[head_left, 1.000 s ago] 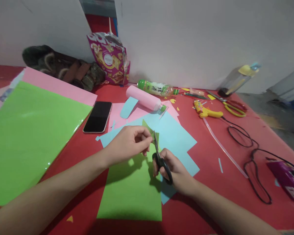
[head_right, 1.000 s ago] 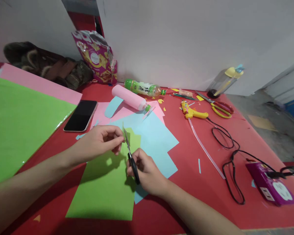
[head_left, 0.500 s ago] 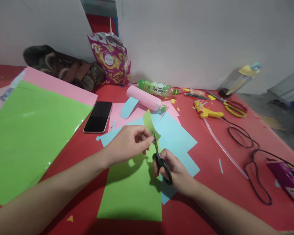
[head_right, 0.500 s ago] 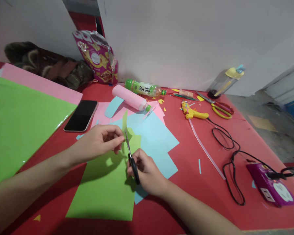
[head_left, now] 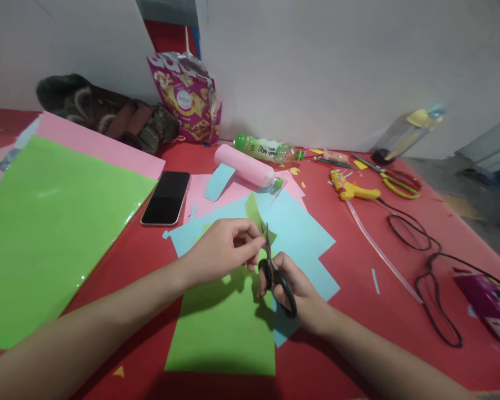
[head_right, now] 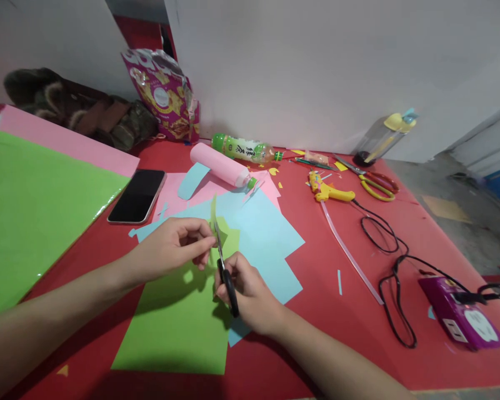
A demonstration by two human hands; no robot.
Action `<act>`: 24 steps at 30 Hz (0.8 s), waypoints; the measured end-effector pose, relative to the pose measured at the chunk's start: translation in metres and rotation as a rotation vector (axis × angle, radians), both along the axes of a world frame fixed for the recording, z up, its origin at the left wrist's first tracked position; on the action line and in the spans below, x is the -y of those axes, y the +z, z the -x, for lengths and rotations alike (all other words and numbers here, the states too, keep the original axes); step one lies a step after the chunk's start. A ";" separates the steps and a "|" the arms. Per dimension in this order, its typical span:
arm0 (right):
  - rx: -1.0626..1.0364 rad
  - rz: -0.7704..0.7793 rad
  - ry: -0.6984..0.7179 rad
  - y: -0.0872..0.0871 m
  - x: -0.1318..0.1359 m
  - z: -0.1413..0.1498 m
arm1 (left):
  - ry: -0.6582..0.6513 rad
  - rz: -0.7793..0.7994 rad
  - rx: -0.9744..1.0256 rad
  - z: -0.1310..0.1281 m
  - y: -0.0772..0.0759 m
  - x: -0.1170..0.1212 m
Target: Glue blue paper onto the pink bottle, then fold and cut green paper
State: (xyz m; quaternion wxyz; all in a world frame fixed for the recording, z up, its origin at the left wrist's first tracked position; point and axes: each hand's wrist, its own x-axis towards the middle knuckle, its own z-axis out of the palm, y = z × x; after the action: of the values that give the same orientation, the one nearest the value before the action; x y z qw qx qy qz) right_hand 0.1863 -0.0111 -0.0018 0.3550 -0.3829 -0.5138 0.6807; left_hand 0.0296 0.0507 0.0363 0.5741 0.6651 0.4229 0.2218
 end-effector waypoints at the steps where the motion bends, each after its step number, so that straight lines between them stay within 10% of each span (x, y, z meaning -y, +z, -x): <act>1: 0.003 0.002 -0.002 0.000 0.000 0.000 | 0.007 -0.002 -0.003 0.000 0.000 0.000; 24: 0.013 0.015 -0.056 -0.006 0.002 0.001 | 0.045 -0.148 -0.070 0.005 0.004 -0.002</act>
State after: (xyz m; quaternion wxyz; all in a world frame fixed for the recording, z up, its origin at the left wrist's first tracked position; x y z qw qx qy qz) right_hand 0.1851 -0.0128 -0.0077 0.3676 -0.4043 -0.5003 0.6717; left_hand 0.0241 0.0526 0.0404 0.5032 0.7034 0.4399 0.2419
